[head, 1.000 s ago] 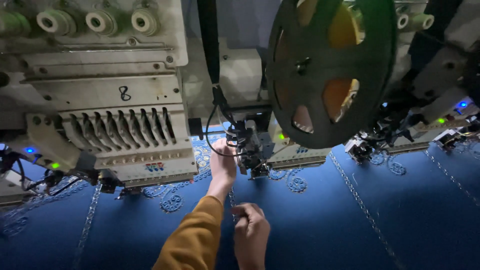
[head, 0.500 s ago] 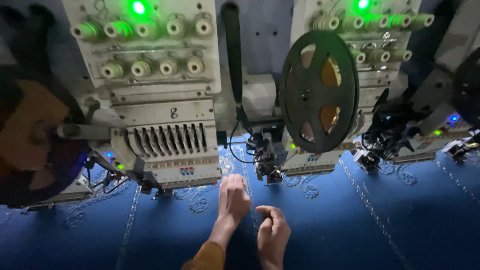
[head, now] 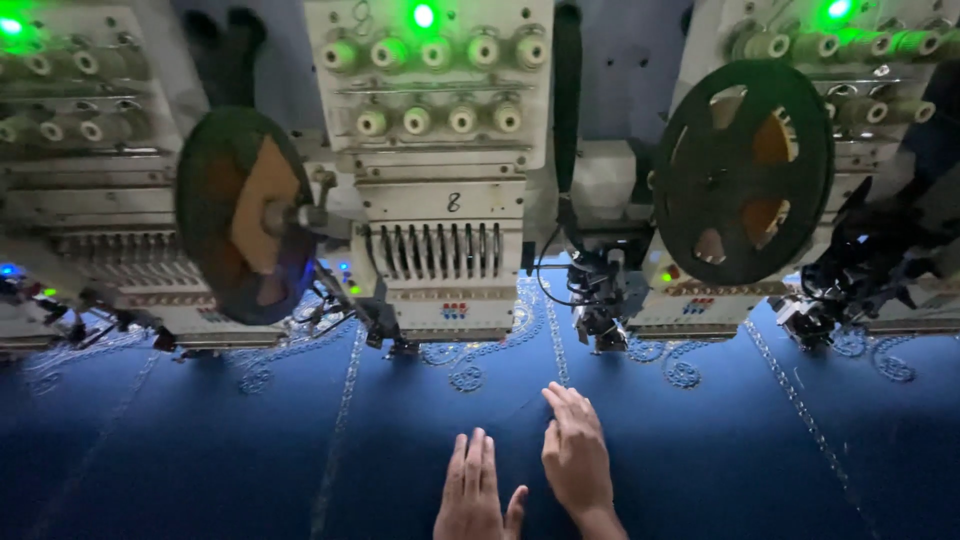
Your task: The person threads an industrial embroidery machine, pulling thread through the needle and guides by hand and smoothing the fabric on the machine bed.
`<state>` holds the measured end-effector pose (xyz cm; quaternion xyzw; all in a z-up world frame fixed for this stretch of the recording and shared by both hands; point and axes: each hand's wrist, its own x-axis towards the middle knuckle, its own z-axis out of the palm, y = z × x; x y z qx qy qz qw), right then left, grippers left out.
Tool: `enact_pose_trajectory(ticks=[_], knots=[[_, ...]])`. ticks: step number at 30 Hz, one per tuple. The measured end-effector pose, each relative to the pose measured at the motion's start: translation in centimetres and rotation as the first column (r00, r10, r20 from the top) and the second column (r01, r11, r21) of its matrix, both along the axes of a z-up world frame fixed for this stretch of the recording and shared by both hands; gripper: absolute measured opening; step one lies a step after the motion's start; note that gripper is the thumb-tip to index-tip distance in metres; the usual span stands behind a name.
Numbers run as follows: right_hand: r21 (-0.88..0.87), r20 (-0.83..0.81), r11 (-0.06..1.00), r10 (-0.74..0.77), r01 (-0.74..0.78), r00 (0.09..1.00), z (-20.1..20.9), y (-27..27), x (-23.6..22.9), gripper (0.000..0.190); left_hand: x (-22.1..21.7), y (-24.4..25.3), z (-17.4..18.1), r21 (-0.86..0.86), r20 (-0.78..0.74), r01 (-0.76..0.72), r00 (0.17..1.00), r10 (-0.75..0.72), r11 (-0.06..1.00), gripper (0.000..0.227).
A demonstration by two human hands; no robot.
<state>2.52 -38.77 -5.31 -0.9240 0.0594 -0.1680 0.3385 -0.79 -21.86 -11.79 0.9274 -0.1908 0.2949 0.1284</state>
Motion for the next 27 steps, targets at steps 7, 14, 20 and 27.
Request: enact_pose_trajectory(ticks=[7, 14, 20, 27], knots=[[0.393, -0.039, 0.892, -0.224, 0.221, 0.974, 2.7, 0.3, -2.5, 0.055, 2.9, -3.4, 4.6, 0.193, 0.165, -0.229, 0.966, 0.198, 0.954, 0.087], [0.26, 0.028, 0.942, -0.229, 0.214, 0.973, 2.2, 0.6, 0.5, 0.036, 0.6, -3.2, 3.2, -0.151, -0.158, 0.307, 0.931, -0.33, 0.94, 0.082], [-0.024, 0.185, 0.981, -0.184, 0.192, 0.965, -2.3, 0.8, 9.1, 0.034, -0.8, -4.8, 2.9, 0.179, 0.108, -0.362, 0.931, 0.348, 0.915, 0.11], [-0.109, 0.246, 0.975, -0.161, 0.193, 0.956, -3.8, 1.7, 14.0, 0.014, 0.7, -5.6, 5.0, 0.119, 0.079, -0.39, 0.92, 0.383, 0.913, 0.155]])
